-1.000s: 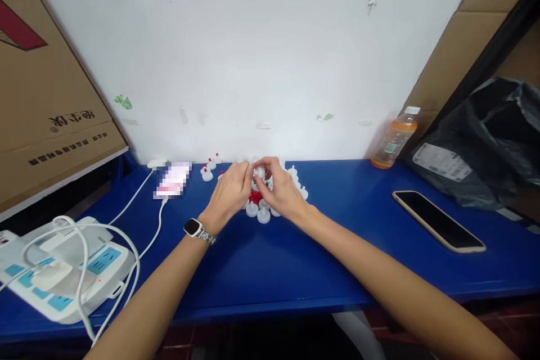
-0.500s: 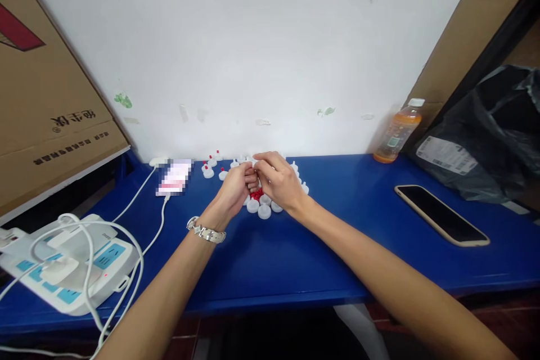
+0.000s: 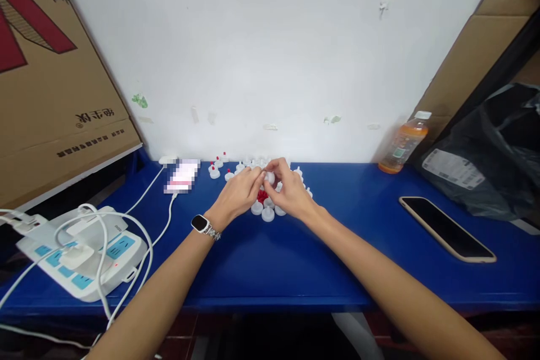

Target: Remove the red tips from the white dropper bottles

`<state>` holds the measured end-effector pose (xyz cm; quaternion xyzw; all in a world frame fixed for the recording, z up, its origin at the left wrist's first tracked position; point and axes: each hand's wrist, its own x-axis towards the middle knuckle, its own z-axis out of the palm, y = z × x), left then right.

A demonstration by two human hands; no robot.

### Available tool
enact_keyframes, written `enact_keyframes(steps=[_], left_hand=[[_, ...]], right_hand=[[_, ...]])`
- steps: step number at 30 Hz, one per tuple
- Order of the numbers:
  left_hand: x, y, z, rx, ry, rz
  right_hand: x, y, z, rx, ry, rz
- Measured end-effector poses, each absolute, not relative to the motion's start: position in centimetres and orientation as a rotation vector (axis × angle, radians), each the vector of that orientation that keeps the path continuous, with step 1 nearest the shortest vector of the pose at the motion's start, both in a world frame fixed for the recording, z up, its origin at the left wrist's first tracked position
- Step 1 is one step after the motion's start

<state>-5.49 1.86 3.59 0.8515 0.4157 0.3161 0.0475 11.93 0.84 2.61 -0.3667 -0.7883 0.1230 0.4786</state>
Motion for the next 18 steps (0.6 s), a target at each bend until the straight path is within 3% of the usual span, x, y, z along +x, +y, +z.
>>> enact_keyframes(steps=[4, 11, 14, 18], left_hand=[[-3.2, 2.3, 3.0, 1.986, 1.119, 1.369], [-1.9, 1.9, 3.2, 1.215, 0.959, 1.256], [-2.8, 1.6, 3.6, 1.485, 1.061, 1.234], [-4.5, 1.1, 4.1, 2.295, 1.340, 1.104]], right_hand=[[11.3, 1.1, 2.7, -1.003, -1.855, -0.007], [10.2, 1.1, 2.7, -1.006, -1.919, -0.196], [10.2, 1.2, 2.8, -0.982, -1.881, -0.069], [11.1, 1.3, 3.2, -1.081, -1.744, 0.411]])
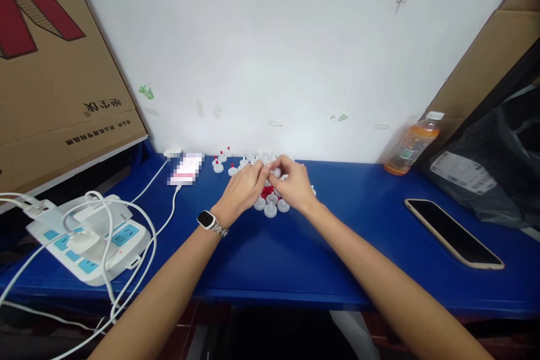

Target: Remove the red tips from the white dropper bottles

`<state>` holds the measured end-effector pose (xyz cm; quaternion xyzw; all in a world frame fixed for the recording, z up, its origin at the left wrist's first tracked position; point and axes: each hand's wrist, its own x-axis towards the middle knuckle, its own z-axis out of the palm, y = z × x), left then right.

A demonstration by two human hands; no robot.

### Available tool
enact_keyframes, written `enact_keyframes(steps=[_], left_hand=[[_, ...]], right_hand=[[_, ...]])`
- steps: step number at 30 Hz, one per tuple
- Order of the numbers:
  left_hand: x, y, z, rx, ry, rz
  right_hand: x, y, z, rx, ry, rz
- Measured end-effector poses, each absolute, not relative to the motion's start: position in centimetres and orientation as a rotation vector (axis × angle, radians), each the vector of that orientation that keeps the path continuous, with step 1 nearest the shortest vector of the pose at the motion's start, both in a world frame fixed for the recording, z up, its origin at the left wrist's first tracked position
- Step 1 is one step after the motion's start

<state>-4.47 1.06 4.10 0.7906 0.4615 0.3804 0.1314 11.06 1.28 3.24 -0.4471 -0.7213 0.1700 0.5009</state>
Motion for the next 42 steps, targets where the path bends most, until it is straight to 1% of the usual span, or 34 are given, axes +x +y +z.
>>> enact_keyframes(steps=[2, 5, 7, 8, 11, 13, 16, 19, 22, 24, 27, 30, 32, 33, 34, 38, 39, 42], left_hand=[[-5.2, 0.8, 4.3, 2.595, 1.359, 1.000], [-5.9, 0.8, 4.3, 2.828, 1.140, 0.898], [-5.9, 1.1, 4.1, 2.772, 1.046, 0.915], [-5.6, 1.3, 4.0, 2.681, 1.035, 0.962], [-4.1, 1.6, 3.5, 2.225, 1.025, 1.184], [-3.0, 1.6, 3.4, 1.848, 0.974, 1.275], [-1.9, 1.4, 3.5, 1.352, 0.911, 1.237], [-2.3, 1.2, 3.7, 1.231, 0.913, 1.156], [-3.6, 1.2, 3.6, 1.623, 1.044, 1.170], [-4.6, 1.0, 3.6, 2.017, 1.153, 1.155], [-5.6, 0.5, 3.9, 2.463, 1.192, 1.021], [-5.7, 0.1, 4.3, 2.661, 1.040, 0.864], [-5.4, 0.2, 4.2, 2.650, 0.950, 0.824], [-5.1, 0.3, 4.0, 2.605, 0.943, 0.845], [-4.8, 0.6, 3.8, 2.533, 0.957, 0.892], [-3.3, 1.5, 2.7, 2.056, 1.071, 1.234], [-3.0, 1.6, 2.6, 1.930, 1.063, 1.292], [-2.3, 1.4, 2.6, 1.572, 0.981, 1.317]], right_hand=[[11.7, 1.1, 3.7, -1.095, -1.736, 0.686], [12.4, 0.6, 4.5, -1.057, -1.755, 1.031], [12.5, 0.2, 4.9, -1.022, -1.794, 1.068], [12.5, 0.0, 5.0, -1.014, -1.821, 0.978], [11.7, -0.5, 4.6, -1.071, -1.828, 0.446], [11.0, -0.5, 4.2, -1.115, -1.806, 0.161], [10.3, -0.3, 3.5, -1.098, -1.850, -0.036], [10.3, 0.0, 3.4, -1.068, -1.871, -0.030], [10.9, 0.2, 3.7, -1.110, -1.826, 0.253], [11.5, 0.3, 4.1, -1.125, -1.786, 0.529], [12.7, 0.3, 4.9, -1.086, -1.741, 0.988], [13.8, 0.2, 5.4, -1.048, -1.682, 1.364], [14.1, 0.1, 5.5, -1.013, -1.681, 1.458], [14.0, 0.0, 5.4, -1.001, -1.701, 1.416], [13.9, -0.1, 5.4, -1.004, -1.733, 1.298], [12.2, -0.7, 4.9, -1.094, -1.863, 0.462], [11.8, -0.8, 4.8, -1.100, -1.889, 0.313], [11.0, -1.0, 4.6, -1.079, -1.931, 0.112]])
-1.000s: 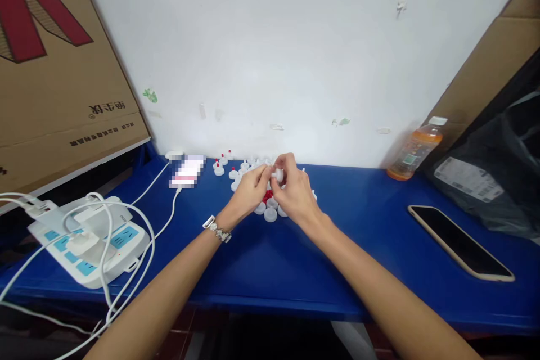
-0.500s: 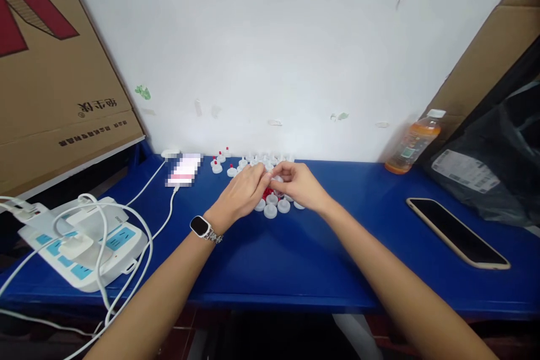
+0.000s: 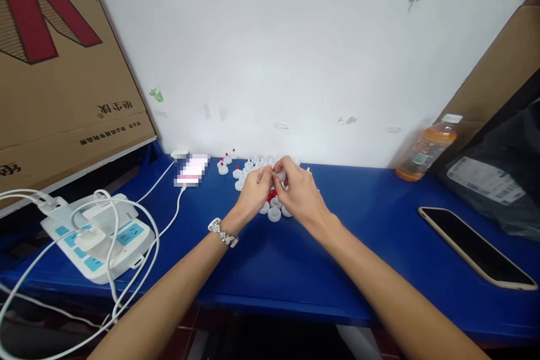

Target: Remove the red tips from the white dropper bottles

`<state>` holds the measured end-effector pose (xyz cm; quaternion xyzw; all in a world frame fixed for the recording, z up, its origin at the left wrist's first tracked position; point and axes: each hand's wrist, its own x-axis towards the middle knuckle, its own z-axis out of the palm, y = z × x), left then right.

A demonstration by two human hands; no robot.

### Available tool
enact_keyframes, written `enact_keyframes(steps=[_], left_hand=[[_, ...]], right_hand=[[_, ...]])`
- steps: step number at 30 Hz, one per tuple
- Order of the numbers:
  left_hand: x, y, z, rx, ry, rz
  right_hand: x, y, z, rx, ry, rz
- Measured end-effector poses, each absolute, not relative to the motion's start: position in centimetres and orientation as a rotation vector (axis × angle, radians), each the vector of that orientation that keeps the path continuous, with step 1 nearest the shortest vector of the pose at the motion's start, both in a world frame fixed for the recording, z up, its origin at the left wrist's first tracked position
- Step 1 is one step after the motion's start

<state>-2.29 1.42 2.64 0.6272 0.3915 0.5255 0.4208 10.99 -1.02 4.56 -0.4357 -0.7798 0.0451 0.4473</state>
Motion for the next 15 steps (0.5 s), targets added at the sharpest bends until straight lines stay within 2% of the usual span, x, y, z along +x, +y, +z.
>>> enact_keyframes(steps=[4, 8, 15], left_hand=[[-2.2, 0.8, 3.3, 1.278, 0.873, 1.219], [-2.6, 0.6, 3.4, 1.286, 0.879, 1.218], [-3.6, -0.4, 3.7, 1.998, 1.154, 1.256]], right_hand=[[11.5, -0.7, 4.4, -1.026, -1.900, 0.140], [12.8, -0.2, 4.3, -0.908, -1.914, 0.544], [13.3, 0.4, 4.4, -0.876, -1.635, 1.008]])
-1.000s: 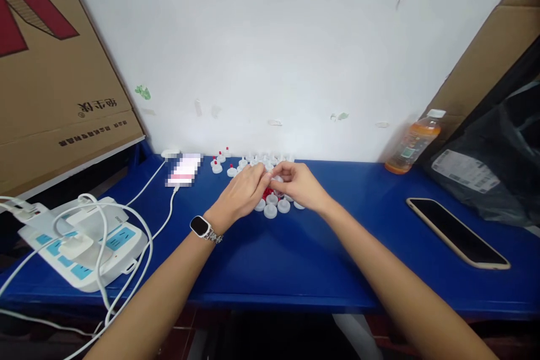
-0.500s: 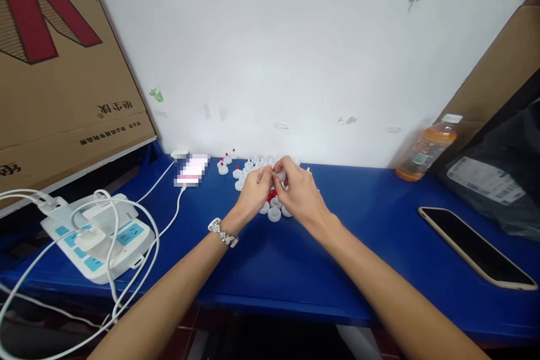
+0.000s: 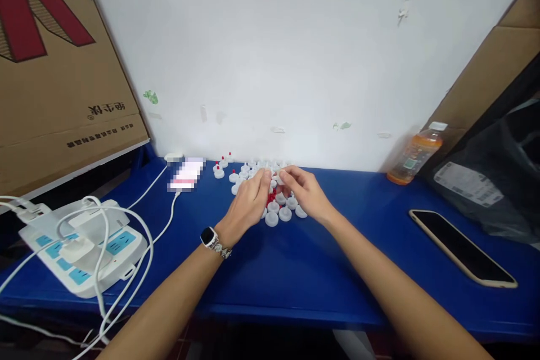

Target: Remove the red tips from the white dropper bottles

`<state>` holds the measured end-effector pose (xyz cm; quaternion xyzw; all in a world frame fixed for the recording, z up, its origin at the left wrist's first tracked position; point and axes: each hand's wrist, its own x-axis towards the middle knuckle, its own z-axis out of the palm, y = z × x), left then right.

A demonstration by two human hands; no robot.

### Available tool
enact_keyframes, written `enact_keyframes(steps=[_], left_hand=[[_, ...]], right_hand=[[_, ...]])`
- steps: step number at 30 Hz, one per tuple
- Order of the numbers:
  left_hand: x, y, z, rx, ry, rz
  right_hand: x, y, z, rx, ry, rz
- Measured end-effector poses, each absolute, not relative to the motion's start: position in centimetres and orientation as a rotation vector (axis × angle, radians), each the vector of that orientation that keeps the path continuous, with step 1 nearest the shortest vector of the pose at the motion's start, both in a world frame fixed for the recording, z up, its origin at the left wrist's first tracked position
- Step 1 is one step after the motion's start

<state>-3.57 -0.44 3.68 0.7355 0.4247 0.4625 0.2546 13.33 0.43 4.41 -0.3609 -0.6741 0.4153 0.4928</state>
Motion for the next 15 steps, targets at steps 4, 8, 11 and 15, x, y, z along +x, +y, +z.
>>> enact_keyframes(steps=[4, 8, 11, 15], left_hand=[[-4.3, -0.7, 4.3, 2.471, 1.242, 1.151], [-4.4, -0.1, 4.2, 2.655, 1.213, 1.102], [-3.8, 0.5, 3.8, 2.419, 1.115, 1.297], [-2.9, 1.6, 3.4, 1.738, 0.944, 1.436]], right_hand=[[12.9, 0.4, 4.0, -0.896, -1.409, 1.427], [12.5, 0.0, 4.1, -0.931, -1.290, 1.666], [12.5, -0.3, 4.7, -0.849, -1.431, 1.469], [13.3, -0.3, 5.0, -0.802, -1.742, 0.729]])
